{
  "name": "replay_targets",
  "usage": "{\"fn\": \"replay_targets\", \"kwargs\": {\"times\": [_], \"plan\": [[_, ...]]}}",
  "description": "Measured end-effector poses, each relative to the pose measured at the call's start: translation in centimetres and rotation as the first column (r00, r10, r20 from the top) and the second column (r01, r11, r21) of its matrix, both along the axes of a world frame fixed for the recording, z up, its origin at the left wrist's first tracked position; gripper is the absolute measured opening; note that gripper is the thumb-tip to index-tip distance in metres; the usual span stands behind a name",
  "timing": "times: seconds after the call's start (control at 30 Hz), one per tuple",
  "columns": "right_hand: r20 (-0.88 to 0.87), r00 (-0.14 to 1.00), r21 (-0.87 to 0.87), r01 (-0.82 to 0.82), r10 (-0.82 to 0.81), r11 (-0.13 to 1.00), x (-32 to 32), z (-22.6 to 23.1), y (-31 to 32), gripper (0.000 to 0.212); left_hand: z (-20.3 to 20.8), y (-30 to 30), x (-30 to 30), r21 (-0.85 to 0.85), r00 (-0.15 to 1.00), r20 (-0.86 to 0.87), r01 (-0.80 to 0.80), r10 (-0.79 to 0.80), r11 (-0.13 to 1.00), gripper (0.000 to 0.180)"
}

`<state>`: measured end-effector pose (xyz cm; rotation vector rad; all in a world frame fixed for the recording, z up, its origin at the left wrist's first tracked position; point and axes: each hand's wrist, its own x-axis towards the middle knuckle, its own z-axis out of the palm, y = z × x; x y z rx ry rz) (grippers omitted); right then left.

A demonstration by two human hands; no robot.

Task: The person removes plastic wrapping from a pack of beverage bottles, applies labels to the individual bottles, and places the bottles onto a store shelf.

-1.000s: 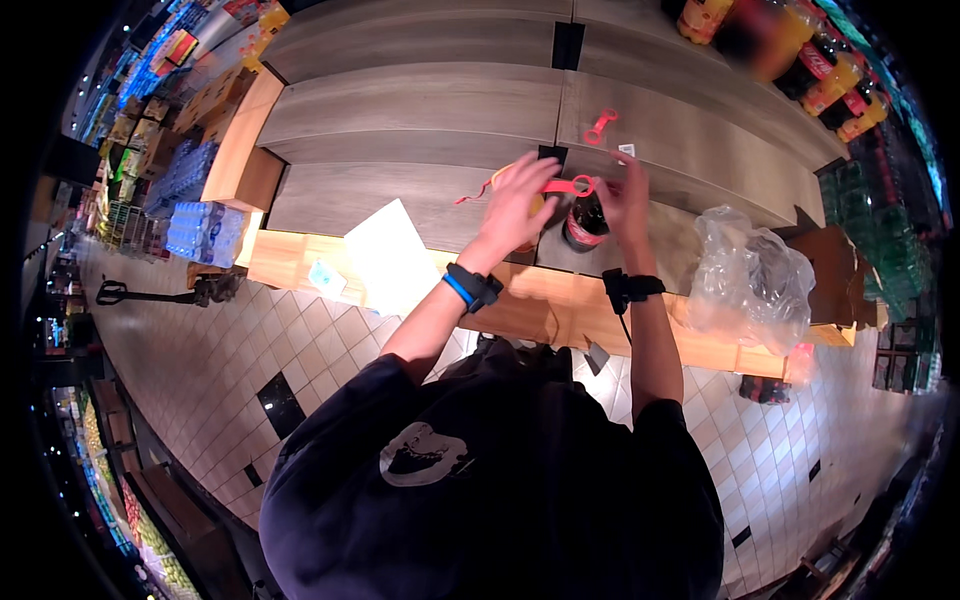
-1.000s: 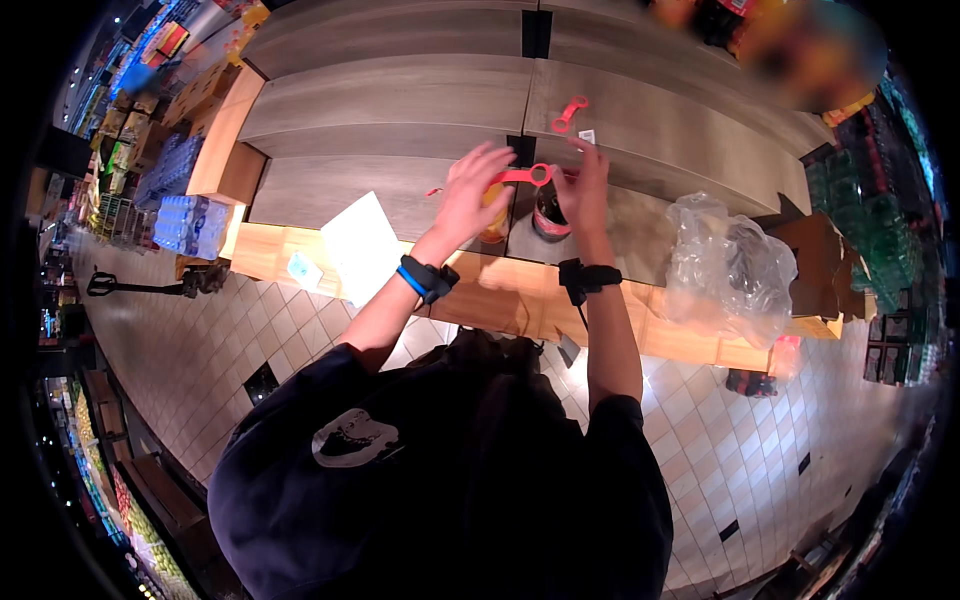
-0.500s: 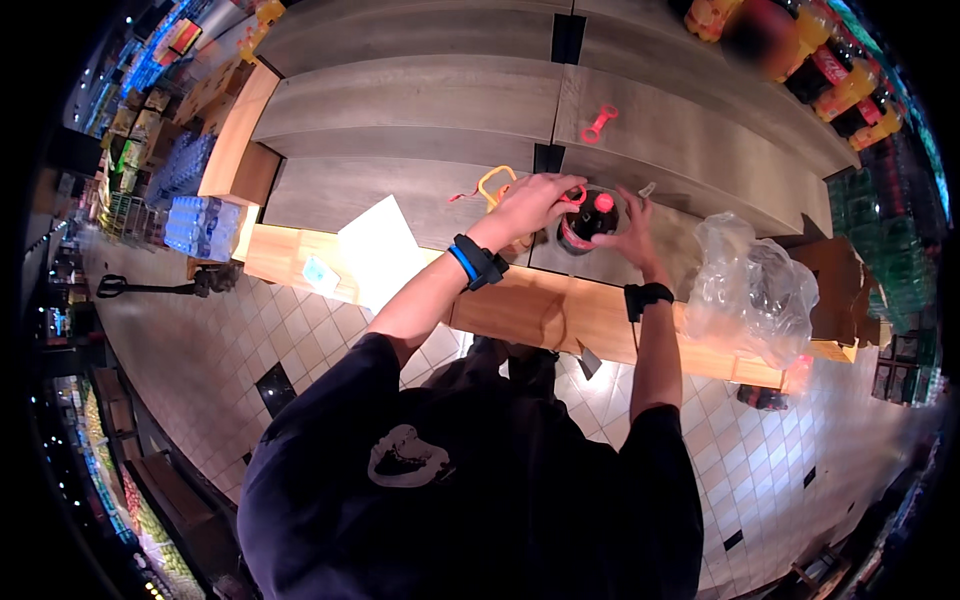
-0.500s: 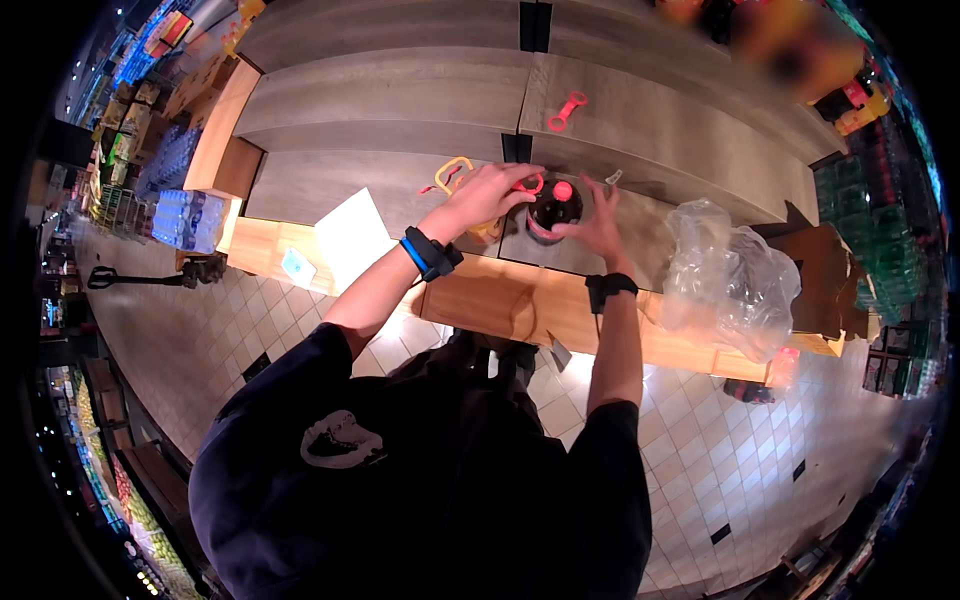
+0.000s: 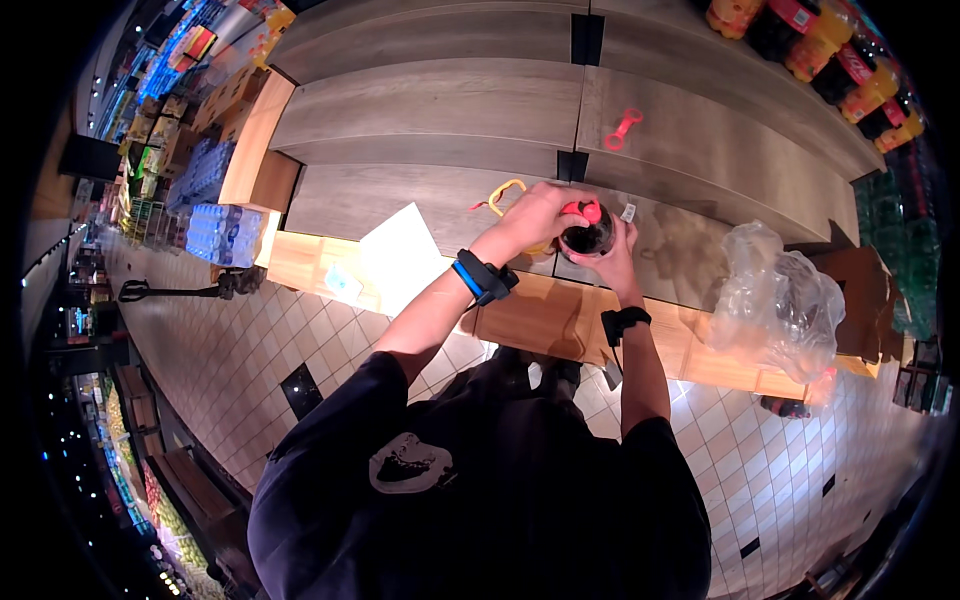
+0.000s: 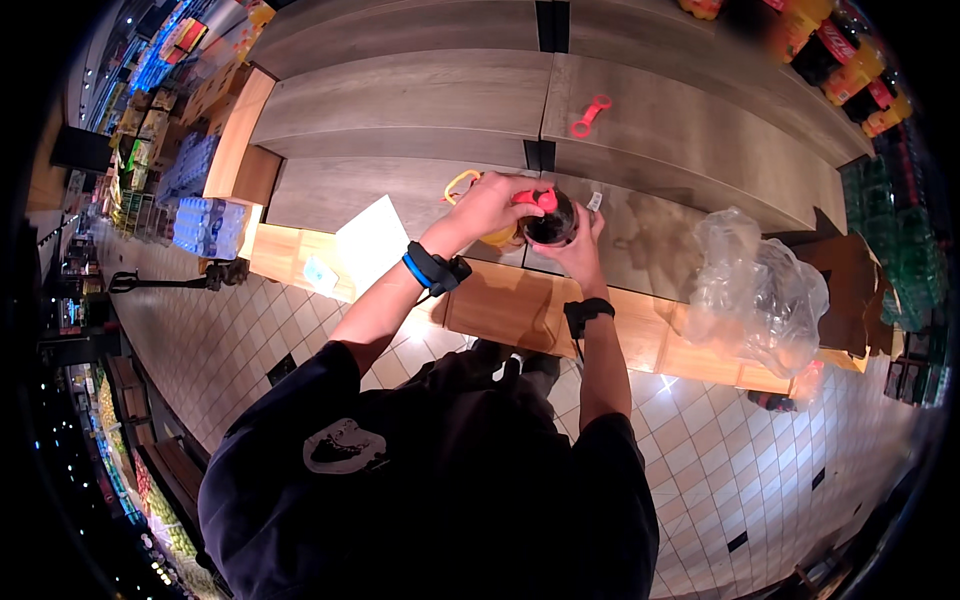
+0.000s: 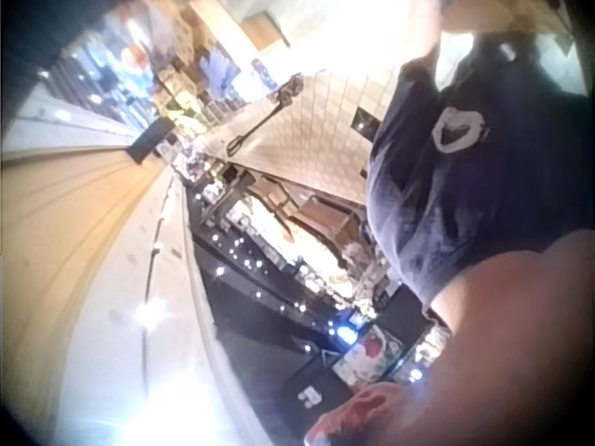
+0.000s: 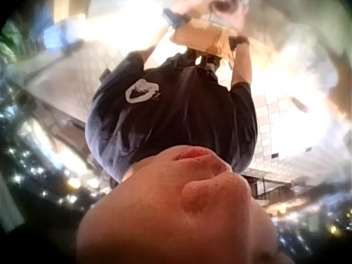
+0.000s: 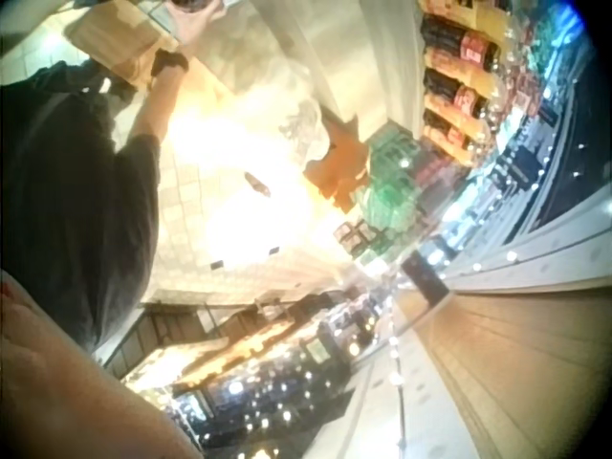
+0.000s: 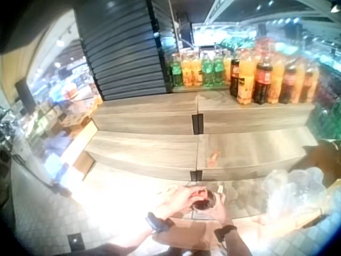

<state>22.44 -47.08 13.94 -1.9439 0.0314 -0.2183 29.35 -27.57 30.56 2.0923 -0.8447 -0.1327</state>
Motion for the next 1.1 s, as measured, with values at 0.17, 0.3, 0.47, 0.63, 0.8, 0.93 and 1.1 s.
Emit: {"fn": "replay_targets", "kwargs": {"times": [0.17,0.3,0.47,0.63,0.8,0.93,1.1], "plan": [[0.021,1.0,0.024,0.008,-0.008,1.0,0.1,-0.7,0.5,0.114,-1.6,-0.2,-0.6,0.085,0.997,0.069,-0.03,0.024,0.996,0.049],[0.002,1.0,0.05,0.023,-0.023,0.998,-0.2,-0.7,0.6,0.113,-1.2,-0.9,-0.9,0.138,0.992,0.108,-0.073,0.058,0.988,0.048],[0.016,0.999,-0.037,0.034,-0.034,0.999,-0.3,-0.2,1.2,0.115,-0.3,-1.4,-1.0,0.332,0.99,0.034,-0.142,0.138,0.932,0.042],[0.034,0.999,0.362,-0.051,0.041,0.931,-0.2,0.5,1.6,0.115,-1.1,-1.2,-0.4,0.33,0.985,0.113,-0.16,0.129,0.93,0.043],[-0.064,0.984,0.086,0.17,-0.165,0.982,-3.2,3.1,0.5,0.1,-1.1,-1.5,-1.4,0.363,0.953,0.273,-0.226,0.128,0.904,0.048],[0.002,0.957,0.448,0.258,-0.29,0.856,-5.1,6.0,0.5,0.077,-2.9,-1.5,-1.2,0.386,0.957,0.259,-0.229,0.133,0.894,0.054],[0.055,0.962,0.475,0.211,-0.269,0.854,-4.4,8.0,0.0,0.047,-3.4,-0.7,-1.9,0.244,0.835,0.526,-0.331,0.162,0.912,0.058]]}}
